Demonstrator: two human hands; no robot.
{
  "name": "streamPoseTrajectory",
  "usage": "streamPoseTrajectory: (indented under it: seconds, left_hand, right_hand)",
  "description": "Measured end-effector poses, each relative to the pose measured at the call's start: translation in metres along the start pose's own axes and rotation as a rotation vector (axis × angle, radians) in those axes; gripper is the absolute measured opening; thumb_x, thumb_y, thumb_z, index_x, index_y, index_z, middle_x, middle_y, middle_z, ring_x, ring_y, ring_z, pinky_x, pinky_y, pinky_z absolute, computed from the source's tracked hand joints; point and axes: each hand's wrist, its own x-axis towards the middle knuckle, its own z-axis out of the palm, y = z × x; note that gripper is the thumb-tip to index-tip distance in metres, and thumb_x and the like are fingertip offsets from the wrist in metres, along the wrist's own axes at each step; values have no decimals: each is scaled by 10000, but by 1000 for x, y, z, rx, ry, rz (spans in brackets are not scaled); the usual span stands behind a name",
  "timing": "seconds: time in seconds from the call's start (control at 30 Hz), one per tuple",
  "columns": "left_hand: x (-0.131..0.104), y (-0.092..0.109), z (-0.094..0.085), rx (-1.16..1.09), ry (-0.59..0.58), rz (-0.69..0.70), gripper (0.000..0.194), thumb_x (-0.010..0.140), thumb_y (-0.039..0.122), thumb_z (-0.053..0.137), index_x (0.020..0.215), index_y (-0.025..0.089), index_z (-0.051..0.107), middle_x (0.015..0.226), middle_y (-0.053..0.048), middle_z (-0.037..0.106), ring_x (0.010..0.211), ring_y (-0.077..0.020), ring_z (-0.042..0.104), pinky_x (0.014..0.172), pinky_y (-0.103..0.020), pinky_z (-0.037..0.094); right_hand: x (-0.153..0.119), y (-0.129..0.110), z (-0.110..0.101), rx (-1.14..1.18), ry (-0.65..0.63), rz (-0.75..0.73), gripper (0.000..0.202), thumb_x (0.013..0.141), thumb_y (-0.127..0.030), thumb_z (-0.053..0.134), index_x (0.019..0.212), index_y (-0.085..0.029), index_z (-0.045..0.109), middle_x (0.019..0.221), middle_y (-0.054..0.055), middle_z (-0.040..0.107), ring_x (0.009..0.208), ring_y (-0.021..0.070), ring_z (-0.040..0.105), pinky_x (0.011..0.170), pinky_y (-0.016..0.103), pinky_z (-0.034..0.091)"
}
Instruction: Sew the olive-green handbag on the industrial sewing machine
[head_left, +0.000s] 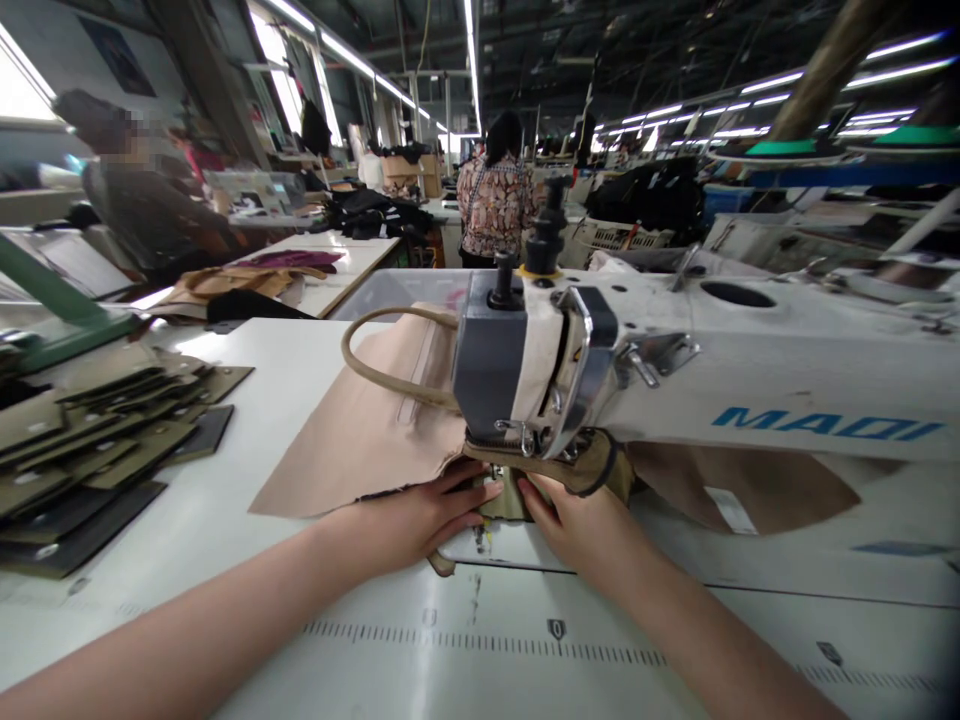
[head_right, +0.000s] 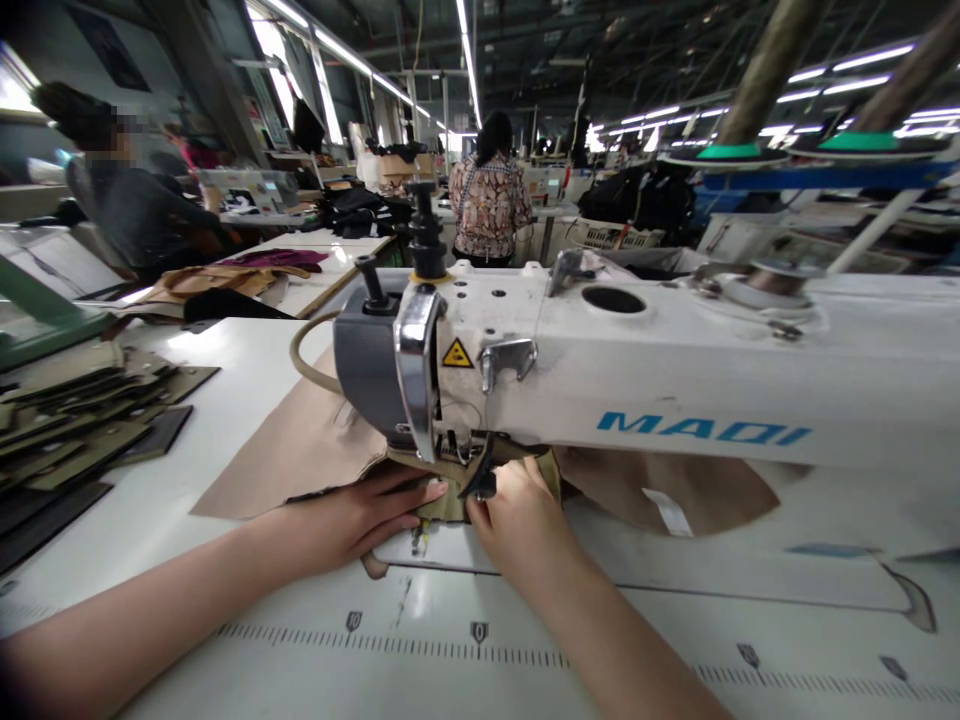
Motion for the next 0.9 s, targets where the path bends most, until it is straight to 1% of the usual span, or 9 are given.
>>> streamPoseTrajectory:
  seconds: [0.03,0.1,0.2,0.27,0.37,0.47,0.6,0.77,0.9]
  left_hand:
    - [-1,-1,0,-48,18,-11,360,1061,326,437,1372,242,599,1435,-91,591,1243,-261,616,1050,-364,529]
    - [-2,-2,2,-161,70,-33,355,1072,321,393,1348,268,610,1388,-62,618,1236,-239,615,1050,-354,534]
    - [-4,-5,4,-343,106,-84,350,1079,316,370,1343,300,599,1324,-31,650,1226,-206,617,1082,-348,518]
    - [-7,-8,6,-403,93,-83,349,1073,277,381,1351,310,589,1313,-29,651,1231,-208,614,1100,-367,503]
    - [-11,-14,8,-327,27,41,411,1055,173,372,1412,303,529,1323,-46,643,1310,-217,564,1109,-356,488]
    - [-15,-19,10,-227,-8,163,467,1043,111,372,1471,280,454,1348,-73,634,1429,-235,440,1160,-379,431]
    - [-16,-19,8,-141,-52,176,498,1023,78,414,1478,280,443,1376,-61,628,1465,-248,389,1188,-422,394]
    - [-13,-17,3,-63,-37,188,471,996,61,482,1421,260,516,1427,-53,605,1433,-230,444,1178,-366,414]
    - [-8,-17,0,-43,-63,183,477,968,54,537,1402,250,555,1382,-47,645,1406,-256,480,1155,-373,444]
  right_hand:
    - [0,-1,0,1,-5,16,298,961,-173,453,999,-122,744,1003,155,745,751,266,680,803,477,573]
    - [-1,-4,-1,5,-16,49,280,948,-149,470,961,-132,749,992,135,751,758,261,683,855,502,566]
    - [-1,-7,-3,8,-35,81,209,915,-139,550,891,-158,757,908,96,761,747,252,682,836,469,569]
    - [-1,-6,-4,5,-33,93,145,897,-177,621,884,-153,763,894,102,760,750,248,679,805,429,568]
    - [-1,-4,-4,0,-38,93,162,897,-233,657,950,-133,773,976,127,760,696,227,655,764,405,563]
    - [-2,-2,-4,-4,-69,90,189,900,-243,651,988,-128,774,1000,134,758,662,215,639,736,394,556]
    - [-2,-2,-4,1,-129,109,170,900,-225,637,978,-153,770,988,113,756,722,222,661,799,404,548]
    - [-1,-2,-5,24,-206,148,165,909,-217,600,842,-201,750,853,59,737,767,232,663,853,419,533]
    - [2,1,-7,31,-249,151,209,928,-239,563,834,-233,750,784,48,716,771,237,660,843,411,528]
